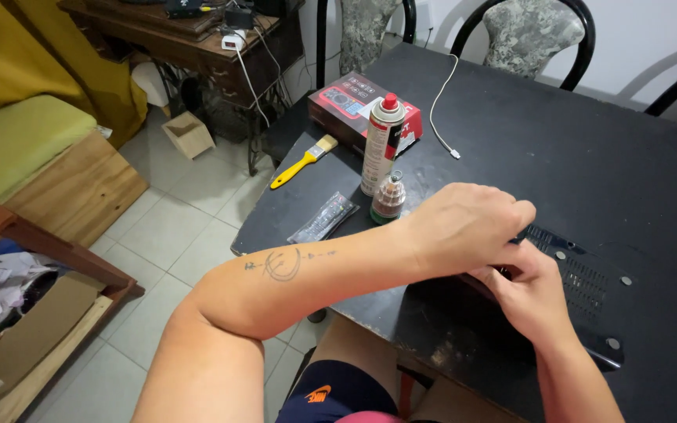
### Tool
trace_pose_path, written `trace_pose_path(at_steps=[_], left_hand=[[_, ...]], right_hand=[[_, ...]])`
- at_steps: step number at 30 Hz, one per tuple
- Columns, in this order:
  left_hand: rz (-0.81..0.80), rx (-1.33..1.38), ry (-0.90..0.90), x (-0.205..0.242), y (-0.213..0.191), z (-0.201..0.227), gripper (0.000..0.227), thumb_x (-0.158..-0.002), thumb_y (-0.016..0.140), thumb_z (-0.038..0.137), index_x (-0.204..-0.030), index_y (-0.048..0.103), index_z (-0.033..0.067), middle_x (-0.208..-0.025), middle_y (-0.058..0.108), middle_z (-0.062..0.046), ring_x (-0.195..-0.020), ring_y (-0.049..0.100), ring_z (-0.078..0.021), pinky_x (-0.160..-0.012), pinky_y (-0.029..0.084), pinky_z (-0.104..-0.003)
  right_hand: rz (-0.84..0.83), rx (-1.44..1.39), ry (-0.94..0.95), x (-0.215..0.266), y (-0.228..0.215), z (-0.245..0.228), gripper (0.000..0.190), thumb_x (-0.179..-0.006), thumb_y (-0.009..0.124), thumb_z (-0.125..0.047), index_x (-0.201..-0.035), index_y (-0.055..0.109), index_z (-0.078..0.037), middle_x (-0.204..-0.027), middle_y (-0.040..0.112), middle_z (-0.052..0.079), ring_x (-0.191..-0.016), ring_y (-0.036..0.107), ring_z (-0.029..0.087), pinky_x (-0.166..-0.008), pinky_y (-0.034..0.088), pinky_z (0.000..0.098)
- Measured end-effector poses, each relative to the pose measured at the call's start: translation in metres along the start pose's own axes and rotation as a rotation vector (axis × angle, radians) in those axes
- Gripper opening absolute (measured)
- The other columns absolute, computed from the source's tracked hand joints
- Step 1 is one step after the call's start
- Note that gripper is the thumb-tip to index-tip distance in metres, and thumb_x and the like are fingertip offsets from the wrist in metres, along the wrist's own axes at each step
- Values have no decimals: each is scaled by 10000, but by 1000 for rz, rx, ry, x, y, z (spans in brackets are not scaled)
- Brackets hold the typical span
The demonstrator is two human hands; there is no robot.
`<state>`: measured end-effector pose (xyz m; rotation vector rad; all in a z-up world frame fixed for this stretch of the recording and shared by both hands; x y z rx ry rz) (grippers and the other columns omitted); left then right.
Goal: Unscrewing the bottom panel of an electronic device using a manual screwdriver.
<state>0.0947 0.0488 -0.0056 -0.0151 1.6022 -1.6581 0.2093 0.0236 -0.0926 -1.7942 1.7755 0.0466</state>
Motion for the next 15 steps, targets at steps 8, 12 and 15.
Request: trace_pose_path(at_steps=[8, 12, 15], left_hand=[[-128, 33, 121, -5, -9, 13, 309, -824, 769, 332, -951, 634, 83, -824, 667, -105, -866, 745, -379, -690, 635, -551], [-279, 85, 179, -2, -13, 21, 233, -839, 831, 136, -1004, 672, 101, -903, 662, -92, -906, 748, -356, -705, 653, -558], [-321, 163, 162, 0, -20, 22, 251, -878, 799, 108, -1062, 629, 84, -956, 673, -128, -952, 755, -408, -716, 649, -590]], right_hand=[[59, -114, 150, 7, 1, 18, 388, -717, 956, -66, -1058, 771, -59, -921, 782, 76, -889, 714, 156, -916, 567, 395], [88, -228, 177, 7, 0, 26, 437, -690, 948, 38, -1058, 717, -8, -871, 726, 106, -817, 680, 157, -848, 576, 394], [60, -194, 134, 7, -1, 21, 317, -798, 904, -6, -1063, 730, -17, -875, 751, 105, -883, 709, 154, -876, 573, 393]])
Point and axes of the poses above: each hand's wrist, its own x-axis away from the middle knuckle, its own y-axis out of the palm, z = x × y, the point moved 8 cm from there along -x, towards the middle knuckle
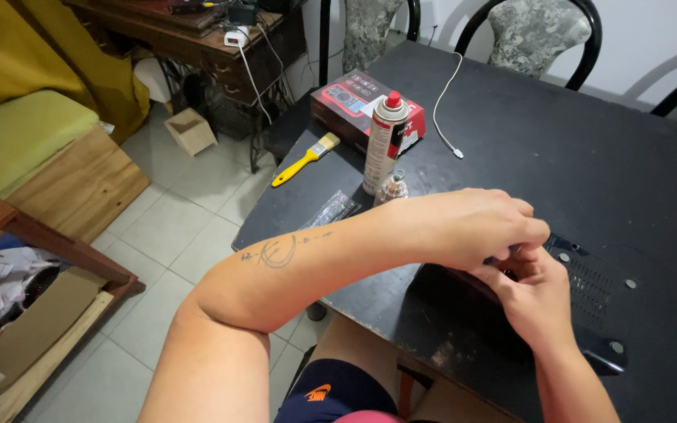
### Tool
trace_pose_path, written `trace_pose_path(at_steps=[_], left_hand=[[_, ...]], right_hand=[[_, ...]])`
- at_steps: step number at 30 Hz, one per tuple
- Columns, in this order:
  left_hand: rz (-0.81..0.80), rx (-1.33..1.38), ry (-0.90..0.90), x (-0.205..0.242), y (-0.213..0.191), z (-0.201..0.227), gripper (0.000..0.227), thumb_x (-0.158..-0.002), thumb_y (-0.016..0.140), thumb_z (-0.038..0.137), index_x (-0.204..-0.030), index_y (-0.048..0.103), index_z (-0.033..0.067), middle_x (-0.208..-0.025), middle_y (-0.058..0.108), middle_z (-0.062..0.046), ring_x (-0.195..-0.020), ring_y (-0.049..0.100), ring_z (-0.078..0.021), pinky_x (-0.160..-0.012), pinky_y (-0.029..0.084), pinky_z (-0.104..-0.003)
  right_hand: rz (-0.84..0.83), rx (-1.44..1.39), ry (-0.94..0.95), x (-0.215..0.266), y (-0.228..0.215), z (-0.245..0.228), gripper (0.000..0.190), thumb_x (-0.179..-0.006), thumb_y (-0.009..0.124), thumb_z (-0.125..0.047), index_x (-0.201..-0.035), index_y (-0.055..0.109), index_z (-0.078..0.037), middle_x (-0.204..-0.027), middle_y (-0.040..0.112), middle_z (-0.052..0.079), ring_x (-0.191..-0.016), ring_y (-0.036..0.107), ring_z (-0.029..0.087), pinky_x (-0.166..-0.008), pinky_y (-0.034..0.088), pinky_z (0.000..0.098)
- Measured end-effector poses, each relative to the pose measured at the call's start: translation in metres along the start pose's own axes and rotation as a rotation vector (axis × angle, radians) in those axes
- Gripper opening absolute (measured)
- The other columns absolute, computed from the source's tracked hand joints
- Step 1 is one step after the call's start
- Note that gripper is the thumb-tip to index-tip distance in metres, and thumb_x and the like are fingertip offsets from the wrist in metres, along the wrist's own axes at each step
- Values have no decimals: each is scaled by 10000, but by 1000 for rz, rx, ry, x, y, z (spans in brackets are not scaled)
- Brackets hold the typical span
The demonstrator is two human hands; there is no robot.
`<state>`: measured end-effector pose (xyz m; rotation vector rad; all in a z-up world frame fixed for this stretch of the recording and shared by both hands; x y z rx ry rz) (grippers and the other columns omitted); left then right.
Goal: Unscrewing the bottom panel of an electronic device using a manual screwdriver.
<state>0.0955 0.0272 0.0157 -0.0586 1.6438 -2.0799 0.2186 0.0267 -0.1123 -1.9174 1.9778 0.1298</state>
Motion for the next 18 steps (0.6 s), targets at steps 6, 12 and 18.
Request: trace_pose_path(at_steps=[6, 12, 18], left_hand=[[136, -113, -163, -20, 26, -30, 358, -872, 744, 411, -976, 600, 100, -784, 670, -110, -757, 766, -424, -631, 624, -610], [94, -213, -148, -15, 18, -14, 352, -794, 844, 220, -1008, 604, 77, -864, 690, -128, -795, 774, -419, -668, 622, -622], [92, -208, -74, -10, 13, -7, 68, -884, 639, 123, -921, 584, 110, -891, 629, -72, -661, 684, -327, -542, 513, -493]], right_hand=[[-46, 157, -106, 3, 9, -35, 227, -773, 928, -84, -952, 794, -41, -980, 773, 144, -924, 780, 269, -871, 582, 464], [-51, -14, -20, 0, -14, 58, 292, -854, 809, 61, -1128, 737, -8, -949, 755, 86, -977, 673, 143, -946, 578, 423], [-161, 183, 78, 3, 14, -18, 243, -949, 737, -174, -1133, 720, -17, -1012, 807, 81, -956, 713, 140, -822, 546, 309]])
Point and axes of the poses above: each hand's wrist, its own x-axis away from the middle knuckle, its own y-axis out of the palm, z = x × y, the point moved 8 cm from there along -x, towards the middle knuckle
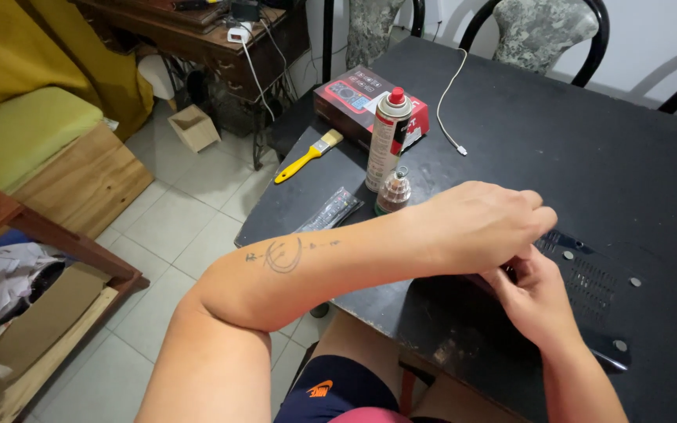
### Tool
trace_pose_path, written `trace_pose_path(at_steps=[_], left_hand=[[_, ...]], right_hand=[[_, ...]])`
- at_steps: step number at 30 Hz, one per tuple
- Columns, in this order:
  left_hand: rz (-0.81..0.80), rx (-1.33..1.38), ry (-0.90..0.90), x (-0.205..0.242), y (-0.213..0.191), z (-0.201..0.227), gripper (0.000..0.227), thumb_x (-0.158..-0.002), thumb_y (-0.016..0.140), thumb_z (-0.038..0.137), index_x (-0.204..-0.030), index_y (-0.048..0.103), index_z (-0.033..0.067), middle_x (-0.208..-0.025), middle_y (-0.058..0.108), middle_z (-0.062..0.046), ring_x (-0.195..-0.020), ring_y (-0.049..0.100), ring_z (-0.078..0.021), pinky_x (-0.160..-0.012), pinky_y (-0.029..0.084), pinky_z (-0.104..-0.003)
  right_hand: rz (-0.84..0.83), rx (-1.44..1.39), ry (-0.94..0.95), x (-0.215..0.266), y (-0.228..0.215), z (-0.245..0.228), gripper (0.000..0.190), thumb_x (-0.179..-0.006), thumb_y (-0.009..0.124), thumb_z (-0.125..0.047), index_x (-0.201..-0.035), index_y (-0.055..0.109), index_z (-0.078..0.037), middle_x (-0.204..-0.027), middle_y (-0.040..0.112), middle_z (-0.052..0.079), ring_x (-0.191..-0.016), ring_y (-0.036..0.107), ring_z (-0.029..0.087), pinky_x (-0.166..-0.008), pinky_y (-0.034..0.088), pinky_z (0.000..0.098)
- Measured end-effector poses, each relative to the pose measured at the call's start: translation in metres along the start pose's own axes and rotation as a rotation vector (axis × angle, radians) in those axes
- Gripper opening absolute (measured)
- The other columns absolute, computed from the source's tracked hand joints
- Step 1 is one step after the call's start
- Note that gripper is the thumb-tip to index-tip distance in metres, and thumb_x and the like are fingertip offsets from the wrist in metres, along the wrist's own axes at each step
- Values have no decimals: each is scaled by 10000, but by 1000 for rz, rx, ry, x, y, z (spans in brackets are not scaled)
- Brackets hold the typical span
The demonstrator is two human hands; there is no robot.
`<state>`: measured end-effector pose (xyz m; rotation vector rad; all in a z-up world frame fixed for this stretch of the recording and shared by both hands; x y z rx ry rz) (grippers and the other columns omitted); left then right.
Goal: Unscrewing the bottom panel of an electronic device using a manual screwdriver.
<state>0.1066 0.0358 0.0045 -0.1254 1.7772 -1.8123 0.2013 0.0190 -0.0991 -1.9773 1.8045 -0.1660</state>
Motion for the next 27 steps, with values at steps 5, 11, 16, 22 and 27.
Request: trace_pose_path(at_steps=[5, 11, 16, 22, 27], left_hand=[[51, -14, -69, -1, 2, -9, 239, -860, 756, 189, -997, 605, 65, -781, 641, -79, -699, 760, -426, -603, 603, -616], [10, 69, 61, 15, -31, 13, 281, -851, 791, 79, -1075, 624, 50, -926, 624, -130, -861, 747, -488, -701, 620, -620], [99, 27, -11, 0, -3, -3, 232, -872, 755, 240, -939, 627, 58, -786, 598, -90, -745, 759, -439, -614, 611, -571], [182, 40, -105, 0, -17, -12, 298, -883, 570, 316, -737, 644, 67, -587, 627, -119, -616, 737, -450, -536, 573, -596], [21, 87, -7, 18, -17, 7, 283, -930, 755, 134, -1137, 576, 60, -957, 595, -151, -826, 733, -532, -677, 607, -659]], right_hand=[[100, -85, -208, -2, -4, -4, 238, -887, 811, -14, -1118, 754, -10, -1085, 740, 168, -1056, 712, 237, -945, 554, 525], [-7, -182, -160, 1, 5, 20, 227, -950, 705, 23, -1176, 697, 5, -1071, 762, 142, -1059, 698, 225, -975, 549, 515], [28, -104, -244, 0, -3, -2, 238, -890, 816, -45, -1117, 748, -19, -1130, 741, 125, -1104, 675, 185, -993, 550, 484], [78, 70, -362, 2, -5, -10, 176, -894, 819, -170, -1019, 810, -46, -1113, 707, 162, -1109, 704, 318, -1001, 531, 538], [43, -158, -197, 4, 0, 0, 201, -960, 729, -39, -1157, 722, -1, -1052, 784, 155, -1035, 703, 222, -936, 551, 501]])
Point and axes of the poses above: each hand's wrist, its own x-axis away from the middle knuckle, its own y-axis out of the palm, z = x × y, the point moved 8 cm from there along -x, towards the middle knuckle
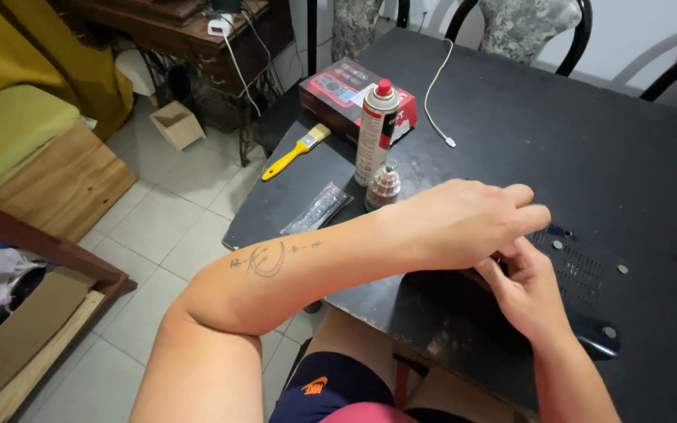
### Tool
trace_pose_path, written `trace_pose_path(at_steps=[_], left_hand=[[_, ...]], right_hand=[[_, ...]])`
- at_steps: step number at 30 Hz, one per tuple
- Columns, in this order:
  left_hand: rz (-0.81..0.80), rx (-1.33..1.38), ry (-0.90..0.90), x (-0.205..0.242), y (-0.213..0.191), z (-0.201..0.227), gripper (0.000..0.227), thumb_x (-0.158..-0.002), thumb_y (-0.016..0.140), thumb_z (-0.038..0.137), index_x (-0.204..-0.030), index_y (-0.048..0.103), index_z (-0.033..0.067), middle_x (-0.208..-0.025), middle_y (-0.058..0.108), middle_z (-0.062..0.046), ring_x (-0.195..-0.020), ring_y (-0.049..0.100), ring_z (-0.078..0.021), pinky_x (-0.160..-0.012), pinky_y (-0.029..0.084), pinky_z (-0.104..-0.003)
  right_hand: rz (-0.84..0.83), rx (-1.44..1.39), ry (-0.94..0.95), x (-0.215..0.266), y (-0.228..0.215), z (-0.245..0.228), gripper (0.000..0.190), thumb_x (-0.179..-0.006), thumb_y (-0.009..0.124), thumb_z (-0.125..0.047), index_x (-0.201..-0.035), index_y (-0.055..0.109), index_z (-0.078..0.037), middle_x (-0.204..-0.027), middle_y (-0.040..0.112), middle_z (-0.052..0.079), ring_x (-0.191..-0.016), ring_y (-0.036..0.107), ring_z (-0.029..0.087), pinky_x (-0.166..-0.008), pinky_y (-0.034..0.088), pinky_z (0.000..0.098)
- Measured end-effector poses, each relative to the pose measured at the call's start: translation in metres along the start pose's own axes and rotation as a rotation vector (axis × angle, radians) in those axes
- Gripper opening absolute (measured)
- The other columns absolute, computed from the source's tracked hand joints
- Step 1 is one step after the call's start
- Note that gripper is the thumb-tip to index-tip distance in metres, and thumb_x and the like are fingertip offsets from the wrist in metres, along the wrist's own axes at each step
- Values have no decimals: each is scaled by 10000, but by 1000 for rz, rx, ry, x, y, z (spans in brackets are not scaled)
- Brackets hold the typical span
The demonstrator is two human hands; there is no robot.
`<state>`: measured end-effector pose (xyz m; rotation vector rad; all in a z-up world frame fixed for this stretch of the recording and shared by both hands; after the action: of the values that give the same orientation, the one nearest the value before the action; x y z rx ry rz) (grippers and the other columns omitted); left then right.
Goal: Unscrewing the bottom panel of an electronic device using a manual screwdriver.
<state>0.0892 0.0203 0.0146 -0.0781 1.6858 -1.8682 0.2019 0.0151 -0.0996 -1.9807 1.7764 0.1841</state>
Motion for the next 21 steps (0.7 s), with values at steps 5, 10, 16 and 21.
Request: trace_pose_path(at_steps=[5, 10, 16, 21], left_hand=[[14, 4, -74, -13, 10, -14, 358, -917, 690, 392, -1029, 574, 72, -850, 674, -151, -792, 751, -512, -669, 599, -662], [-80, 43, 34, 2, -12, 1, 377, -873, 785, 194, -1119, 528, 66, -1007, 649, -183, -904, 732, -515, -753, 612, -642], [-47, 68, -53, -1, 4, -15, 400, -926, 774, 346, -1102, 509, 103, -923, 669, -127, -880, 741, -466, -707, 607, -611], [-30, 19, -106, 5, 2, -22, 480, -898, 781, 429, -1146, 498, 131, -960, 652, -119, -850, 733, -464, -701, 599, -619]], right_hand=[[59, 122, -70, -2, -7, -4, 197, -916, 815, -104, -1087, 759, -25, -1076, 736, 163, -1086, 692, 250, -985, 542, 507], [32, 29, 65, 8, -17, 40, 271, -955, 719, 9, -1225, 695, 1, -1069, 747, 104, -1059, 654, 176, -1001, 525, 471], [64, 38, 47, 6, -19, 41, 416, -831, 860, -4, -1212, 694, -8, -1091, 771, 135, -1082, 680, 180, -997, 553, 464], [-22, -11, 118, 2, -8, 24, 309, -925, 728, 43, -1226, 675, -2, -1042, 775, 87, -1041, 667, 120, -969, 555, 411]])
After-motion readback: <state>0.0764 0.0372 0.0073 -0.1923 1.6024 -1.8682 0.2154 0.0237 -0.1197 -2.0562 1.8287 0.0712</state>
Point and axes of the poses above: each hand's wrist, its own x-axis away from the middle knuckle, its own y-axis out of the palm, z = x × y, the point moved 8 cm from there along -x, towards the middle knuckle
